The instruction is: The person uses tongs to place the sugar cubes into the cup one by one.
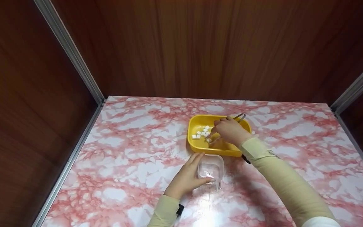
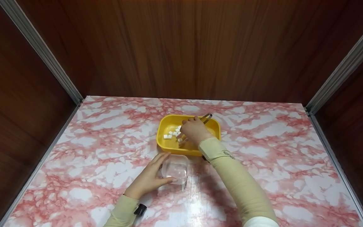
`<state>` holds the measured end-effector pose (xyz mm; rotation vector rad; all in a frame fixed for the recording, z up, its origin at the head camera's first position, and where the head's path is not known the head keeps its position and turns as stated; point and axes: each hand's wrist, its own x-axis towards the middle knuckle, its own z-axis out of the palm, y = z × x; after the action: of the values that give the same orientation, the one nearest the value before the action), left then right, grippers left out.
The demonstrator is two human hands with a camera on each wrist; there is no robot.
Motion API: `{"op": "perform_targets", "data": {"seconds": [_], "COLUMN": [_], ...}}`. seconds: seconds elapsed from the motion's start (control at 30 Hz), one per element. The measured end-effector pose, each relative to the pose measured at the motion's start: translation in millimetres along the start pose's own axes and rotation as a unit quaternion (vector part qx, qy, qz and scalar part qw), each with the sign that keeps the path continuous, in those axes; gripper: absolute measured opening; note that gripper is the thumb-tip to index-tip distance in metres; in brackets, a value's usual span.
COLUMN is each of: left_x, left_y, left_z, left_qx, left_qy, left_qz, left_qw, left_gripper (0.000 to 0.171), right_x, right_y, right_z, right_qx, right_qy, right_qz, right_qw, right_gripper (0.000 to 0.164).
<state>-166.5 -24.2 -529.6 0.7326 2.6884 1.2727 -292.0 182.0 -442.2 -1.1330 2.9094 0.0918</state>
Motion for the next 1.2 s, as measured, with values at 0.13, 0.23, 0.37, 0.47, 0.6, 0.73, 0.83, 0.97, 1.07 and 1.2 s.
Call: {"op": "perform_targets", "data": {"seconds": [0.13,0.23,0.37,0.47,0.6,0.73,0.83,0.97,1.07,1.2], "left_x": [0.5,0.6,0.5,0.1,-0.1,0.4,0.3,0.1,0.5,0.5], "left_y": [0.2,0.7,0.8,0.5,0.0,-0.6,-1.0,-1.3,-1.3,-1.0], "left_z": [-0.2,-0.6,-0.7,-0.8,-0.7,-0.2,0.0,0.1,0.0,-0.4], "left_qx": [-0.004,-0.004,-0.005,-0.006,-0.005,-0.004,-0.005,-0.008,-0.007,-0.003], "left_qy": [-0.002,-0.006,-0.007,-0.009,-0.008,-0.005,-0.004,-0.003,-0.002,0.000], "left_qz": [-0.001,-0.006,-0.008,-0.007,-0.004,-0.001,-0.003,-0.001,0.002,0.008], "left_qw": [1.0000,1.0000,0.9999,0.9999,0.9999,1.0000,1.0000,1.0000,1.0000,1.0000], "left_gripper": [0.098,0.100,0.101,0.100,0.099,0.100,0.100,0.099,0.099,0.099], "right_x": [-0.3,-1.5,-1.9,-1.0,0.0,-0.3,-1.4,-2.5,-3.0,-3.5], "right_y": [0.8,1.6,1.6,1.7,2.1,2.2,1.9,1.8,1.6,1.5], "right_z": [1.5,2.6,3.5,4.9,6.9,8.3,8.9,9.2,9.3,10.2], "right_qx": [-0.022,-0.039,-0.038,-0.029,-0.040,-0.064,-0.084,-0.099,-0.105,-0.103], "right_qy": [0.015,0.029,0.029,0.019,0.017,0.027,0.028,0.026,0.029,0.041], "right_qz": [-0.005,-0.009,-0.004,0.002,-0.003,-0.013,-0.017,-0.018,-0.018,-0.016], "right_qw": [1.000,0.999,0.999,0.999,0.999,0.997,0.996,0.995,0.994,0.994], "right_gripper": [0.024,0.022,0.023,0.024,0.025,0.022,0.019,0.021,0.021,0.021]}}
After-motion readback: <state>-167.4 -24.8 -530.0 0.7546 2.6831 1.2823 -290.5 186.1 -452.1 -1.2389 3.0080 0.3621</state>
